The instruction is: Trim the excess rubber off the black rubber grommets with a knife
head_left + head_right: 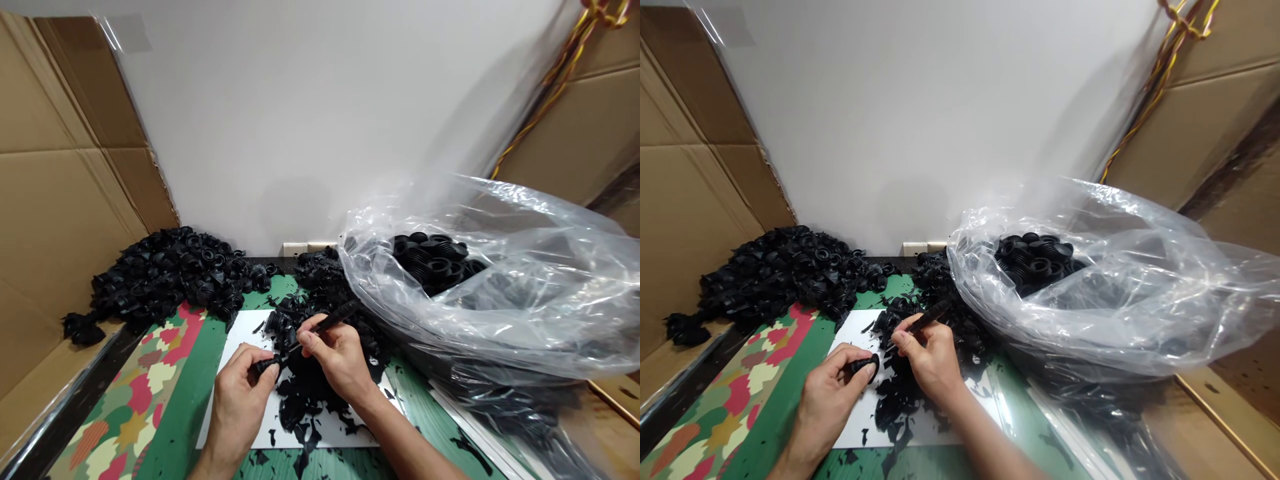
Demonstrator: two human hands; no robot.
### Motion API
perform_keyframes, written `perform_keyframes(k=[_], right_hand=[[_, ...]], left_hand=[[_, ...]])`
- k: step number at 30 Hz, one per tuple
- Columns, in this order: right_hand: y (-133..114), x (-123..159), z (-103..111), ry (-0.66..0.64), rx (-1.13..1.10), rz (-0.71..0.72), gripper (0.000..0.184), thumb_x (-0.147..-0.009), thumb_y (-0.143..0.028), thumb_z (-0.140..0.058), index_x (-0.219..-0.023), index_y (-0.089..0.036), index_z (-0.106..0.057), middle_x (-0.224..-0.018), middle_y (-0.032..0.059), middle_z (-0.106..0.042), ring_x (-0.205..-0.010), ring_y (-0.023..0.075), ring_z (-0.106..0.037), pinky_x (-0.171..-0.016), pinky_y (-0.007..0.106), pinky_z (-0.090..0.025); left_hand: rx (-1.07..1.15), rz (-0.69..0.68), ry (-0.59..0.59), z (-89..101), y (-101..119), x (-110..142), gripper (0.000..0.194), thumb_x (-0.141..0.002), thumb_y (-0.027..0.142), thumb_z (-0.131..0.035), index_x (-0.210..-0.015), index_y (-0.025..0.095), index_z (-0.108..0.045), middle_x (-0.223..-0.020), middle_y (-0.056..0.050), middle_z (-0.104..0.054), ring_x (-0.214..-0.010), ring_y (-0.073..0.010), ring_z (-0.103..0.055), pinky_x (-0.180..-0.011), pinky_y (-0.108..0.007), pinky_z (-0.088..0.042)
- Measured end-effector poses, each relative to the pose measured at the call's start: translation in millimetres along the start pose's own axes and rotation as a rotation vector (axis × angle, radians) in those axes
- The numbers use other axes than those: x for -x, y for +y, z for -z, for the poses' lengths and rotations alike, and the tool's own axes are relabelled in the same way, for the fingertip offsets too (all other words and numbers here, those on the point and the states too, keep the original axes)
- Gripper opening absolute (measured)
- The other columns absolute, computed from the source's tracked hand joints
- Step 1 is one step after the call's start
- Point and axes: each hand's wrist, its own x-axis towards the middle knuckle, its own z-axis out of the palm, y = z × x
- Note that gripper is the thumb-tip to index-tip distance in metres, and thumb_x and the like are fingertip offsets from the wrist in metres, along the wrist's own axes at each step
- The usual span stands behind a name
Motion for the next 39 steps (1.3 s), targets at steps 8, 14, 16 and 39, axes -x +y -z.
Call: perform_keyframes(k=[8,14,16,39], right_hand=[[0,-5,1,0.005,-0.085,-0.077,0.025,-0.067,-0.040,-0.068,-0.066,-0.016,-0.060,-0.052,-0.0020,-0.054,-0.046,0.0122,-0.051,-0.047,0.024,-0.040],[5,-6,2,0.007,-0.098,-0.071,0.029,-0.068,-0.042,-0.068,-0.065,-0.015,-0.060,-0.054,-0.0010,-0.056,-0.046,0.0115,-0.051,-0.047,0.023,-0.038],[7,-6,3,0.007,-0.103,-0.070,0.030,-0.068,-0.043,-0.069,-0.066,-0.014,-0.060,-0.054,-0.0010,-0.055,-0.046,0.0114,-0.051,-0.046,0.023,-0.037],[2,7,-10,-0.136,0.095,0.256,0.016,-0.076,-0.033,-0.066,-0.070,-0.018,-0.066,-0.068,0.0031,-0.063,-0.062,0.0158,-0.058,-0.058,0.026,-0.048]], left_hand=[[0.046,-0.046,0.028,1.5,1,-1,0.007,-0.070,0.021,-0.062,-0.075,0.021,-0.067,-0.078,-0.003,-0.065,-0.075,-0.0196,-0.062,-0.066,-0.028,-0.051],[0.064,-0.031,0.046,2.4,0,-1,0.009,-0.069,0.020,-0.062,-0.076,0.020,-0.067,-0.081,-0.004,-0.065,-0.078,-0.0197,-0.062,-0.066,-0.028,-0.050],[0.066,-0.028,0.053,2.5,0,-1,0.009,-0.068,0.019,-0.062,-0.075,0.020,-0.068,-0.081,-0.004,-0.065,-0.077,-0.0199,-0.062,-0.065,-0.028,-0.051],[0.066,-0.045,0.016,2.0,3,-2,0.006,-0.072,0.023,-0.062,-0.072,0.021,-0.068,-0.072,-0.002,-0.066,-0.070,-0.0187,-0.062,-0.064,-0.028,-0.051]])
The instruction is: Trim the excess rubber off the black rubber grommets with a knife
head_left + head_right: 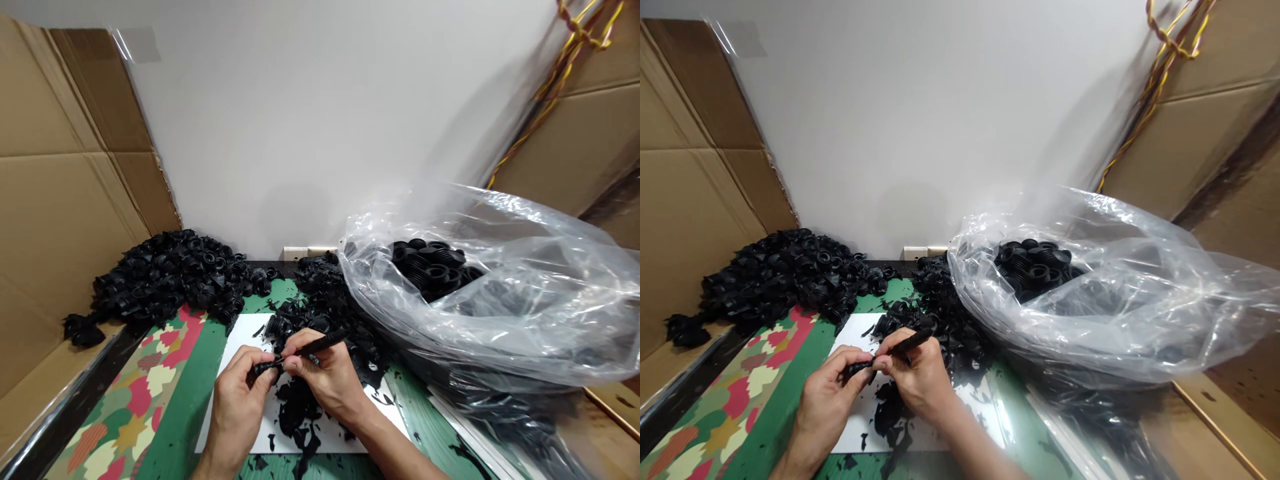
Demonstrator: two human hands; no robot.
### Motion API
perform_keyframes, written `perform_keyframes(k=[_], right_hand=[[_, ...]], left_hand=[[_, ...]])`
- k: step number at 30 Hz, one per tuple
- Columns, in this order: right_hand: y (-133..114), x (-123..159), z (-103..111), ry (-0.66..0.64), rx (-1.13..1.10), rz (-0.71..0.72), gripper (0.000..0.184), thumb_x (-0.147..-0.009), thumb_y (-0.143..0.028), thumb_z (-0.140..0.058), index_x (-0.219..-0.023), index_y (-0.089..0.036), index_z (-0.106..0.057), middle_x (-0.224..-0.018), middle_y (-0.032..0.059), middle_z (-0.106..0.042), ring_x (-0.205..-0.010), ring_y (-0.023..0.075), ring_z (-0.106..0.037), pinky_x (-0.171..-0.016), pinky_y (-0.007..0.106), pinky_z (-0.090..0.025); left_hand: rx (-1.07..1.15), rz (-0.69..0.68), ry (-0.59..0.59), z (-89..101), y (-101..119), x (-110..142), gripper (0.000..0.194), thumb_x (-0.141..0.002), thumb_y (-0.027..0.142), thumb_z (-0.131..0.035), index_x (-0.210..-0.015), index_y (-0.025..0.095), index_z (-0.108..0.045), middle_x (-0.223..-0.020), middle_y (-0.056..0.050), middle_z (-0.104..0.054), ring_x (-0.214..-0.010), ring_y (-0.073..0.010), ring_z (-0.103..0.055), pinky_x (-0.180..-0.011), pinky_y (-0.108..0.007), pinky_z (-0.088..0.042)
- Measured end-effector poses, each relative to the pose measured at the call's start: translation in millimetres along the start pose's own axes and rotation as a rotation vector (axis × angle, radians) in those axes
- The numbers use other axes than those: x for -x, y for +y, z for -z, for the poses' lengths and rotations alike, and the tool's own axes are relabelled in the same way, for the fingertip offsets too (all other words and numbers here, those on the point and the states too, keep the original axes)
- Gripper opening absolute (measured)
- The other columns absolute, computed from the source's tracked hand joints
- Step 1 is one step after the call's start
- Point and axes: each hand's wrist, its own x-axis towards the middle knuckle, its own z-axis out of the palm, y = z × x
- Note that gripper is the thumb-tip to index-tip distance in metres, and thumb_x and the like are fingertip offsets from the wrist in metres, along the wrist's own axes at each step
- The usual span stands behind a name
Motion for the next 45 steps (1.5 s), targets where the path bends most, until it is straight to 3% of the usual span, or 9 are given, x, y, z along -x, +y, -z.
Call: perform_keyframes(k=[6,9,12,14,21,29,32,37,45], right_hand=[[-6,6,-6,-0.064,0.236,0.251,0.013,-0.084,-0.021,-0.054,-0.074,-0.019,-0.063,-0.067,0.0043,-0.063,-0.057,0.0149,-0.058,-0.053,0.025,-0.046],[-4,3,-1,0.040,0.348,0.351,0.017,-0.085,-0.016,-0.048,-0.076,-0.020,-0.061,-0.068,0.0048,-0.063,-0.059,0.0149,-0.058,-0.053,0.025,-0.046],[4,-6,15,0.338,0.335,0.163,0.013,-0.084,-0.024,-0.054,-0.072,-0.020,-0.059,-0.065,0.0026,-0.061,-0.055,0.0145,-0.056,-0.052,0.026,-0.046],[9,-13,25,0.421,0.216,-0.032,0.017,-0.082,-0.033,-0.058,-0.072,-0.019,-0.058,-0.055,-0.0010,-0.057,-0.047,0.0133,-0.053,-0.048,0.025,-0.043],[5,-16,17,0.109,-0.223,-0.296,0.043,-0.076,-0.059,-0.056,-0.070,-0.017,-0.052,-0.042,-0.0046,-0.051,-0.033,0.0100,-0.046,-0.040,0.022,-0.035],[-7,-5,0,-0.196,-0.078,-0.412,0.036,-0.073,-0.050,-0.062,-0.068,-0.016,-0.051,-0.041,-0.0066,-0.047,-0.037,0.0071,-0.040,-0.040,0.019,-0.028],[-10,-4,-4,-0.208,-0.059,-0.424,0.031,-0.074,-0.045,-0.061,-0.069,-0.016,-0.053,-0.044,-0.0062,-0.047,-0.039,0.0077,-0.042,-0.040,0.019,-0.028],[-10,-5,-5,-0.174,-0.056,-0.402,0.029,-0.073,-0.043,-0.060,-0.071,-0.015,-0.053,-0.046,-0.0062,-0.045,-0.040,0.0086,-0.043,-0.041,0.020,-0.029],[-23,-2,-8,-0.107,-0.035,-0.203,0.020,-0.076,-0.035,-0.060,-0.074,-0.016,-0.056,-0.058,-0.0029,-0.049,-0.048,0.0098,-0.045,-0.045,0.021,-0.035]], left_hand=[[0.004,0.023,-0.042,-1.3,2,1,0.011,-0.072,0.032,-0.066,-0.070,0.021,-0.068,-0.069,-0.003,-0.067,-0.067,-0.0198,-0.062,-0.062,-0.028,-0.051],[0.033,0.013,-0.050,-3.6,4,3,0.006,-0.070,0.027,-0.066,-0.068,0.022,-0.068,-0.069,-0.003,-0.067,-0.068,-0.0202,-0.063,-0.063,-0.029,-0.051],[0.061,0.008,-0.022,-5.7,3,4,0.006,-0.066,0.020,-0.065,-0.070,0.022,-0.069,-0.080,-0.004,-0.067,-0.081,-0.0222,-0.064,-0.069,-0.030,-0.052],[0.090,0.030,0.002,-6.3,1,5,0.011,-0.064,0.019,-0.065,-0.074,0.022,-0.069,-0.087,-0.005,-0.067,-0.086,-0.0229,-0.063,-0.068,-0.029,-0.052],[0.171,0.061,0.084,-3.6,0,2,0.019,-0.064,0.016,-0.065,-0.082,0.021,-0.066,-0.091,-0.004,-0.064,-0.085,-0.0194,-0.061,-0.062,-0.023,-0.050],[0.307,0.193,0.119,1.5,-1,1,0.028,-0.064,0.026,-0.071,-0.090,0.020,-0.063,-0.077,-0.001,-0.064,-0.061,-0.0146,-0.058,-0.055,-0.024,-0.047],[0.517,0.316,0.089,5.2,4,-2,0.033,-0.068,0.033,-0.071,-0.096,0.020,-0.059,-0.068,0.002,-0.064,-0.048,-0.0111,-0.053,-0.052,-0.024,-0.044],[0.827,0.425,0.063,12.9,17,-8,0.033,-0.069,0.036,-0.073,-0.094,0.017,-0.062,-0.082,-0.006,-0.067,-0.055,-0.0130,-0.057,-0.049,-0.025,-0.046],[0.903,0.391,-0.017,18.2,30,-14,0.024,-0.070,0.029,-0.073,-0.090,0.015,-0.068,-0.090,-0.010,-0.068,-0.068,-0.0192,-0.062,-0.046,-0.025,-0.047]])
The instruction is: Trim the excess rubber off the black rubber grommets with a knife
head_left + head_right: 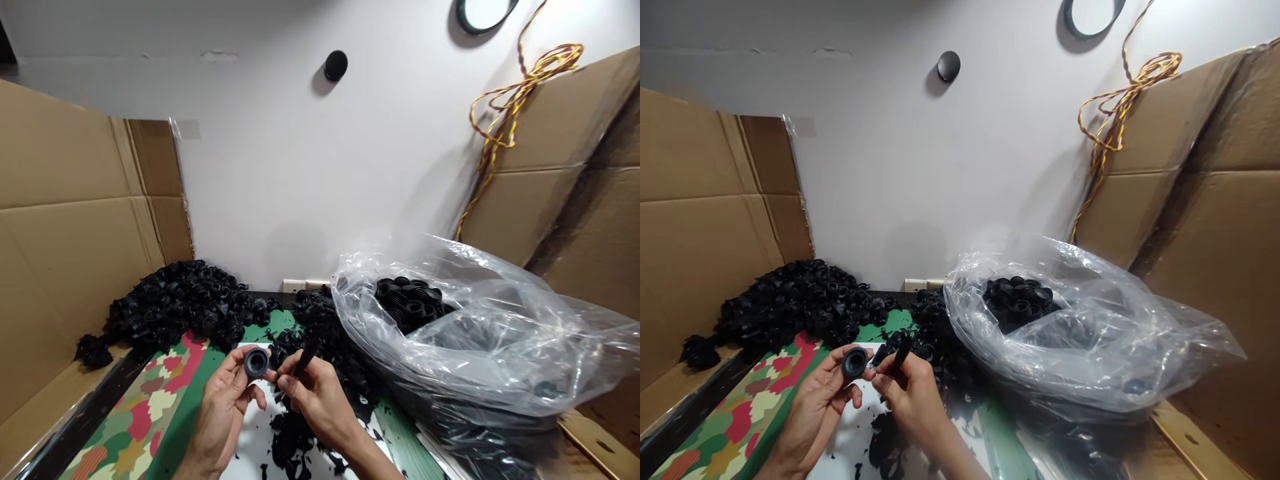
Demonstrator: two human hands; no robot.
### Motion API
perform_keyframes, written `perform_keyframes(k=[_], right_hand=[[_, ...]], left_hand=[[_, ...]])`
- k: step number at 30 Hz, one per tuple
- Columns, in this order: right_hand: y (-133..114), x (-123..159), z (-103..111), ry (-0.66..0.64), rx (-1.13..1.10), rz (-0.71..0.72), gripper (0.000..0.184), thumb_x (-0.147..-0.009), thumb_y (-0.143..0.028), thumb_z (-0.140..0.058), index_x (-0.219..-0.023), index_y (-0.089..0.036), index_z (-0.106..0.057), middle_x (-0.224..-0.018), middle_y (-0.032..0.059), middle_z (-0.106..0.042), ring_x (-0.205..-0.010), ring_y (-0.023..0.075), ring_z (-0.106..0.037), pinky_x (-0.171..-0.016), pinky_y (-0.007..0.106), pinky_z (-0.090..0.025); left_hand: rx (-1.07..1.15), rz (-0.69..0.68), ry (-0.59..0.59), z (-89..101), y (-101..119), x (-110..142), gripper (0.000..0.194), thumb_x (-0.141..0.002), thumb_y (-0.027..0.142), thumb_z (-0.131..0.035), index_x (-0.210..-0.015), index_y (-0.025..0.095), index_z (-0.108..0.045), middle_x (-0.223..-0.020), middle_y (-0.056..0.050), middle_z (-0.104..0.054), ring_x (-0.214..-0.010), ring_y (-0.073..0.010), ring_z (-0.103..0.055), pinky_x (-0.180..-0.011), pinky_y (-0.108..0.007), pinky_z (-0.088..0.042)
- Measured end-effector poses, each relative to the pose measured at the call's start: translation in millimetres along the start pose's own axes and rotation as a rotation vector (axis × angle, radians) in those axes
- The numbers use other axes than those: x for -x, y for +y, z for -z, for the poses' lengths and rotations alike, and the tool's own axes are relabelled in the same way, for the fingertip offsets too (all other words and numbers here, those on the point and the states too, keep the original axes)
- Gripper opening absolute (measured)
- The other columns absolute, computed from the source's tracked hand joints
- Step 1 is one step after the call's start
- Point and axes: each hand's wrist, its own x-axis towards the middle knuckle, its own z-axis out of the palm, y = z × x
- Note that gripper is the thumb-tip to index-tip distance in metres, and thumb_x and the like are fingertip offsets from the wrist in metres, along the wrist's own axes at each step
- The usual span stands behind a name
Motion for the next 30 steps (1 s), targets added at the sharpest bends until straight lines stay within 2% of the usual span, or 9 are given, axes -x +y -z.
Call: perform_keyframes(k=[6,9,12,15,18,22,23,27,30], right_hand=[[-2,0,1,0.139,0.289,0.380,0.008,-0.080,-0.021,-0.054,-0.075,-0.018,-0.058,-0.068,0.0022,-0.057,-0.057,0.0129,-0.051,-0.053,0.023,-0.040],[-3,0,3,0.137,0.411,0.485,0.011,-0.080,-0.017,-0.051,-0.085,-0.018,-0.061,-0.078,0.0059,-0.061,-0.064,0.0149,-0.057,-0.058,0.024,-0.044],[-8,-4,4,0.159,0.505,0.435,0.007,-0.075,-0.017,-0.053,-0.077,-0.017,-0.060,-0.074,0.0056,-0.061,-0.061,0.0156,-0.056,-0.055,0.025,-0.044],[-18,-17,17,0.249,0.229,0.146,0.013,-0.073,-0.026,-0.057,-0.063,-0.018,-0.054,-0.057,-0.0012,-0.055,-0.049,0.0117,-0.051,-0.046,0.022,-0.042],[-39,-30,50,0.345,-0.219,-0.132,0.027,-0.068,-0.041,-0.063,-0.060,-0.017,-0.052,-0.043,-0.0060,-0.048,-0.029,0.0071,-0.037,-0.029,0.020,-0.032],[-81,-36,121,0.805,-0.214,-0.028,0.025,-0.061,-0.030,-0.071,-0.054,-0.014,-0.054,-0.038,-0.0040,-0.053,-0.023,0.0070,-0.040,-0.025,0.018,-0.032],[-90,-38,139,0.952,-0.197,-0.037,0.025,-0.062,-0.026,-0.071,-0.050,-0.015,-0.052,-0.034,-0.0048,-0.049,-0.023,0.0074,-0.040,-0.024,0.018,-0.033],[-100,-47,191,1.037,-0.210,-0.127,0.026,-0.071,-0.016,-0.066,-0.050,-0.014,-0.050,-0.033,-0.0079,-0.045,-0.022,0.0024,-0.032,-0.028,0.015,-0.042],[-91,-39,196,1.070,-0.231,-0.094,0.022,-0.074,-0.019,-0.066,-0.056,-0.013,-0.053,-0.038,-0.0084,-0.047,-0.025,0.0016,-0.035,-0.032,0.015,-0.046]], left_hand=[[-0.035,0.004,0.013,-10.5,4,-1,0.026,-0.065,0.030,-0.076,-0.086,0.014,-0.070,-0.091,-0.010,-0.069,-0.059,-0.0139,-0.057,-0.044,-0.024,-0.045],[-0.058,0.027,0.029,-16.6,2,-3,0.032,-0.058,0.032,-0.080,-0.083,0.014,-0.071,-0.080,-0.007,-0.068,-0.053,-0.0115,-0.053,-0.042,-0.022,-0.042],[-0.153,0.072,0.036,-24.3,2,-9,0.035,-0.054,0.039,-0.081,-0.076,0.013,-0.071,-0.063,-0.003,-0.066,-0.047,-0.0107,-0.050,-0.039,-0.021,-0.038],[-0.304,0.113,-0.007,-31.5,10,-22,0.046,-0.051,0.055,-0.077,-0.067,0.012,-0.069,-0.053,-0.006,-0.065,-0.047,-0.0169,-0.056,-0.038,-0.024,-0.040],[-0.366,0.080,0.074,-36.0,24,-40,0.055,-0.039,0.056,-0.079,-0.071,0.013,-0.069,-0.057,-0.009,-0.069,-0.051,-0.0220,-0.061,-0.039,-0.027,-0.043],[-0.451,-0.052,0.194,-35.2,39,-64,0.048,-0.041,0.052,-0.076,-0.067,0.015,-0.063,-0.054,-0.006,-0.066,-0.046,-0.0181,-0.059,-0.036,-0.023,-0.038],[-0.509,-0.105,0.179,-33.9,39,-70,0.045,-0.045,0.054,-0.071,-0.066,0.015,-0.061,-0.055,-0.006,-0.066,-0.046,-0.0175,-0.059,-0.036,-0.023,-0.038],[-0.722,-0.166,0.116,-27.7,27,-90,0.034,-0.055,0.050,-0.061,-0.062,0.017,-0.057,-0.057,-0.003,-0.064,-0.042,-0.0139,-0.054,-0.036,-0.022,-0.034],[-0.889,-0.152,0.027,-26.4,14,-97,0.024,-0.060,0.043,-0.059,-0.059,0.019,-0.059,-0.052,0.000,-0.061,-0.039,-0.0122,-0.049,-0.039,-0.023,-0.034]])
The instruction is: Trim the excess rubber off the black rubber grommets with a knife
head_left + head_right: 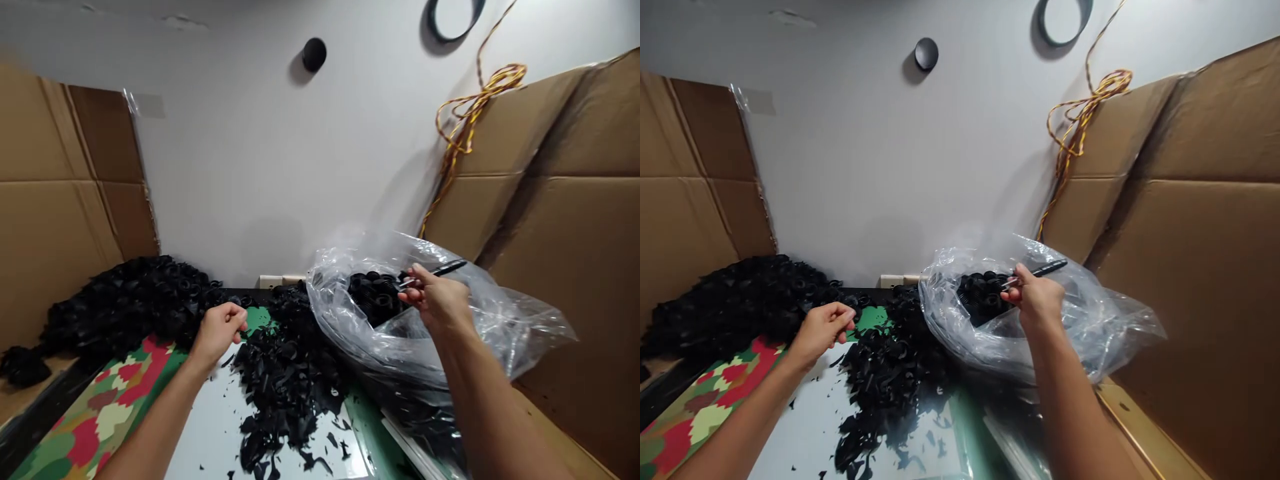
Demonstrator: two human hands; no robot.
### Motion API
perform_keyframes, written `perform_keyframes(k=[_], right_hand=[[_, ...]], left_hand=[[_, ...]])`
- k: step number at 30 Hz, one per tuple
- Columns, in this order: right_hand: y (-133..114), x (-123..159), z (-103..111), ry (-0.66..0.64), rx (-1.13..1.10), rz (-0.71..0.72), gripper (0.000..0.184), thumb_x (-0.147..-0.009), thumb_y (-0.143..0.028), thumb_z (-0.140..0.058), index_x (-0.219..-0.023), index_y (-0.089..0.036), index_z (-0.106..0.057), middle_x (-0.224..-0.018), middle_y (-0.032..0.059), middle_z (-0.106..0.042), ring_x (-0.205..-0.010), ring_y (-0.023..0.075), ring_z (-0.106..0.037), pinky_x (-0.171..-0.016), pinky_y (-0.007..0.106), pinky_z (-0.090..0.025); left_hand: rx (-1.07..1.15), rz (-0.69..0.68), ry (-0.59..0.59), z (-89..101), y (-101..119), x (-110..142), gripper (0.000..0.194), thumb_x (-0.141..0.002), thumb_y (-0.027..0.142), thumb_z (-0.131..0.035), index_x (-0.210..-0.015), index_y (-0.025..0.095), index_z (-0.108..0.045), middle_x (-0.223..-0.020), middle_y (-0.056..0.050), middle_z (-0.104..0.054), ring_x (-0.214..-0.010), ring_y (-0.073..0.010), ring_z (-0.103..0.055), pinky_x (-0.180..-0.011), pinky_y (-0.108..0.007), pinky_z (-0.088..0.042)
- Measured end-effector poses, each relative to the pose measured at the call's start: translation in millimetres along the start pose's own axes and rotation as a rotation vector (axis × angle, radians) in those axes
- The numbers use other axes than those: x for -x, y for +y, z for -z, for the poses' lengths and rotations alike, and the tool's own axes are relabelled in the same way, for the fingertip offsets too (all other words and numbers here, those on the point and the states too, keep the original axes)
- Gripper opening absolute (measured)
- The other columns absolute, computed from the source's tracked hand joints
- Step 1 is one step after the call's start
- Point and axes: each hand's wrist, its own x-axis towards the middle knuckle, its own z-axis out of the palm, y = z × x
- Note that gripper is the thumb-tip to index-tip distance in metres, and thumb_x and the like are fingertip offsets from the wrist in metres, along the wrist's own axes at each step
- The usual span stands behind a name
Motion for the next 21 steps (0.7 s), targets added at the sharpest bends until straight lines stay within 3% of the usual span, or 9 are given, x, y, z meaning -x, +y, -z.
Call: perform_keyframes(k=[2,6,11,16,21], right_hand=[[10,15,5,-0.035,-0.116,0.077,0.023,-0.070,-0.027,-0.072,-0.061,-0.013,-0.056,-0.044,-0.0075,-0.051,-0.029,0.0020,-0.038,-0.035,0.017,-0.049],[33,61,5,-0.248,-0.198,0.164,0.038,-0.058,-0.041,-0.080,-0.075,-0.012,-0.063,-0.056,-0.0044,-0.057,-0.035,0.0035,-0.043,-0.040,0.022,-0.051],[56,102,-6,-0.464,-0.023,0.203,0.033,-0.070,-0.045,-0.072,-0.083,-0.014,-0.069,-0.063,0.0017,-0.064,-0.048,0.0118,-0.058,-0.052,0.028,-0.052],[71,114,-16,-0.665,0.073,0.228,0.028,-0.073,-0.042,-0.069,-0.086,-0.018,-0.071,-0.055,-0.0013,-0.058,-0.050,0.0125,-0.054,-0.051,0.026,-0.047],[84,119,-29,-0.681,0.042,0.080,0.028,-0.073,-0.043,-0.067,-0.083,-0.017,-0.069,-0.054,-0.0021,-0.056,-0.049,0.0118,-0.053,-0.049,0.026,-0.047]], left_hand=[[-0.122,-0.038,-0.049,-5.1,-2,0,0.017,-0.063,0.035,-0.058,-0.054,0.020,-0.060,-0.050,0.002,-0.059,-0.043,-0.0131,-0.050,-0.046,-0.025,-0.036],[-0.365,-0.075,-0.070,-11.5,-1,0,0.014,-0.064,0.021,-0.057,-0.051,0.023,-0.060,-0.052,0.001,-0.060,-0.058,-0.0182,-0.056,-0.056,-0.027,-0.035],[-0.541,-0.043,-0.122,-12.0,-12,6,0.017,-0.063,0.028,-0.064,-0.048,0.023,-0.058,-0.049,-0.001,-0.058,-0.059,-0.0211,-0.058,-0.056,-0.028,-0.031],[-0.504,-0.021,-0.186,1.1,-31,14,0.017,-0.061,0.032,-0.065,-0.049,0.022,-0.058,-0.047,0.001,-0.055,-0.053,-0.0201,-0.054,-0.054,-0.028,-0.031],[-0.286,-0.035,-0.156,19.6,-27,20,0.024,-0.071,0.044,-0.056,-0.073,0.021,-0.060,-0.061,0.002,-0.061,-0.055,-0.0172,-0.058,-0.052,-0.026,-0.038]])
